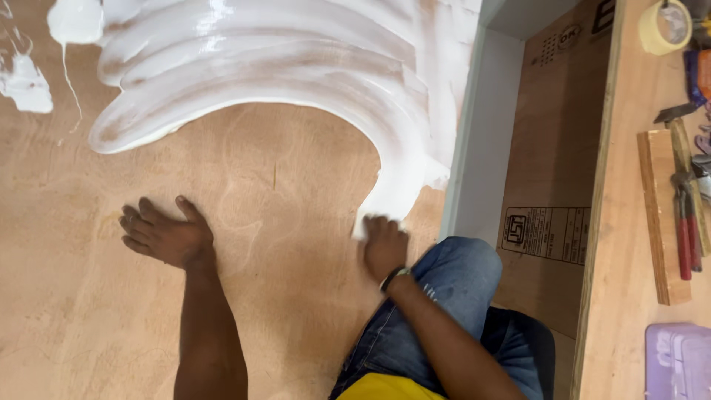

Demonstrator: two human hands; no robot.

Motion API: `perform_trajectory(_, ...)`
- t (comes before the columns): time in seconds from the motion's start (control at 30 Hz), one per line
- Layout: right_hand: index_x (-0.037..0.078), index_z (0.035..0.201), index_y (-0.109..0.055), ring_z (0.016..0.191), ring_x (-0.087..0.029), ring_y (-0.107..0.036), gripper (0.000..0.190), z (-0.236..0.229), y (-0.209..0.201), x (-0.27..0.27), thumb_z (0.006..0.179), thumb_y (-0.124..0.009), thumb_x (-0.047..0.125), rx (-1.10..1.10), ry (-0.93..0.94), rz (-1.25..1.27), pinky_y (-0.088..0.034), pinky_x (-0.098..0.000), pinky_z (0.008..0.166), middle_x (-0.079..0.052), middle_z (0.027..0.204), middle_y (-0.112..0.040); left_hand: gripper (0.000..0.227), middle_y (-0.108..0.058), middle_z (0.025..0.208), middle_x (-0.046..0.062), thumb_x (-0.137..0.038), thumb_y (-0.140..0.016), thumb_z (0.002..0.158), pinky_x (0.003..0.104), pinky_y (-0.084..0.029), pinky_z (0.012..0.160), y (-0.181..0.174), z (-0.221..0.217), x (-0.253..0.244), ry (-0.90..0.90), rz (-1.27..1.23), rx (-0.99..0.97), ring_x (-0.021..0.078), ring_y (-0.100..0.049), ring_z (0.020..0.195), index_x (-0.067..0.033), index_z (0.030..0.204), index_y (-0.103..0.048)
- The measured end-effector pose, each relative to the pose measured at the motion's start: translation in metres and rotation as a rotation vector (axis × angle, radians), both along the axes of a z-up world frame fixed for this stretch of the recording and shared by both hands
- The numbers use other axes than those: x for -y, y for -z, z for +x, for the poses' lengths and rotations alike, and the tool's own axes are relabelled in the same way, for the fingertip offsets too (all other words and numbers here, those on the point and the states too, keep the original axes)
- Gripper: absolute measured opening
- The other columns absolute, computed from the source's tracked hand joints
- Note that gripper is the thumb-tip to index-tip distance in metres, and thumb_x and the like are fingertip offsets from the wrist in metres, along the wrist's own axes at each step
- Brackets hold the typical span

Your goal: The person spreads white adhesive across a large wooden board using a small spreader, moving in circular and sweeping motions to cover the surface.

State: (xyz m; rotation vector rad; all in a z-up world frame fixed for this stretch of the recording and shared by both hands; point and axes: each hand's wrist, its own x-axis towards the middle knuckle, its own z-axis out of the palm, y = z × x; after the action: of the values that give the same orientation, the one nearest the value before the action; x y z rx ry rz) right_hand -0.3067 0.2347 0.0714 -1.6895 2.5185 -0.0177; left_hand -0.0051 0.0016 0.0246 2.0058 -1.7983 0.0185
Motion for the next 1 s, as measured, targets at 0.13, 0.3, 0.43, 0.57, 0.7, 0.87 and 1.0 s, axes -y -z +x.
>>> perform_trajectory(0.13, 0.010, 0.128, -0.064, 0.104, -0.032, -0.059, 0.055, 0.020, -0.021, -0.010, 0.073, -0.062, 0.012, 0.128, -0.090, -0.022, -0.049, -0.0494, 0.079, -0.009, 0.117, -0.062, 0.068, -0.036, 0.162, 0.036, -0.051, -0.047, 0.120, 0.070, -0.017, 0.123, 0.007, 0.003, -0.002, 0.014, 0.006, 0.000, 0.0534, -0.029, 0.151, 0.0070, 0.154, -0.042)
perform_trajectory(0.3, 0.008, 0.111, -0.068, 0.093, -0.035, -0.068, 0.022, -0.068, 0.005, 0.017, 0.096, -0.056, 0.019, 0.273, 0.036, -0.184, -0.055, -0.0476, 0.077, -0.013, 0.105, -0.071, 0.061, -0.046, 0.149, 0.033, -0.046, -0.060, 0.107, 0.066, -0.022, 0.115, -0.005, 0.012, 0.004, 0.041, -0.010, -0.014, 0.0507, -0.037, 0.141, 0.0054, 0.138, -0.051)
perform_trajectory(0.43, 0.005, 0.132, -0.067, 0.090, -0.043, -0.070, 0.042, -0.194, 0.022, 0.067, 0.098, -0.060, 0.029, 0.180, 0.396, -0.180, -0.057, -0.0496, 0.085, -0.028, 0.100, -0.072, 0.045, -0.054, 0.137, 0.022, -0.039, -0.070, 0.106, 0.059, -0.032, 0.113, -0.014, 0.057, 0.030, 0.065, 0.017, -0.126, 0.0429, -0.046, 0.134, -0.0017, 0.128, -0.058)
perform_trajectory(0.57, -0.001, 0.110, -0.071, 0.093, -0.050, -0.065, 0.027, -0.279, 0.028, 0.121, 0.095, -0.057, 0.016, 0.034, 0.154, -0.367, -0.053, -0.0554, 0.084, -0.029, 0.103, -0.069, 0.046, -0.053, 0.138, 0.020, -0.041, -0.070, 0.107, 0.063, -0.030, 0.114, 0.003, 0.078, 0.054, -0.011, -0.119, 0.041, 0.0428, -0.044, 0.137, -0.0044, 0.133, -0.058)
perform_trajectory(0.7, 0.003, 0.107, -0.073, 0.099, -0.046, -0.067, 0.031, -0.294, 0.035, 0.223, 0.095, -0.058, 0.026, -0.086, 0.439, -0.004, -0.053, -0.0545, 0.088, -0.027, 0.106, -0.071, 0.055, -0.053, 0.144, 0.020, -0.050, -0.068, 0.102, 0.064, -0.029, 0.115, 0.002, 0.069, 0.052, -0.074, -0.071, 0.113, 0.0420, -0.043, 0.139, -0.0069, 0.135, -0.058)
perform_trajectory(0.87, 0.003, 0.101, -0.073, 0.098, -0.041, -0.069, 0.036, -0.264, 0.074, 0.414, 0.097, -0.058, 0.035, -0.340, 0.302, 0.042, -0.055, -0.0493, 0.077, -0.022, 0.107, -0.072, 0.060, -0.053, 0.139, 0.020, -0.053, -0.066, 0.094, 0.063, -0.029, 0.111, -0.025, 0.064, 0.056, -0.104, 0.109, -0.062, 0.0420, -0.042, 0.136, -0.0054, 0.129, -0.059)
perform_trajectory(1.0, 0.000, 0.105, -0.070, 0.102, -0.043, -0.064, 0.026, -0.191, 0.109, 0.594, 0.102, -0.056, 0.021, -0.365, -0.137, -0.242, -0.049, -0.0511, 0.086, -0.023, 0.108, -0.069, 0.058, -0.052, 0.137, 0.019, -0.053, -0.062, 0.099, 0.062, -0.030, 0.113, -0.032, 0.061, 0.060, -0.082, 0.102, -0.076, 0.0399, -0.041, 0.136, -0.0044, 0.131, -0.058)
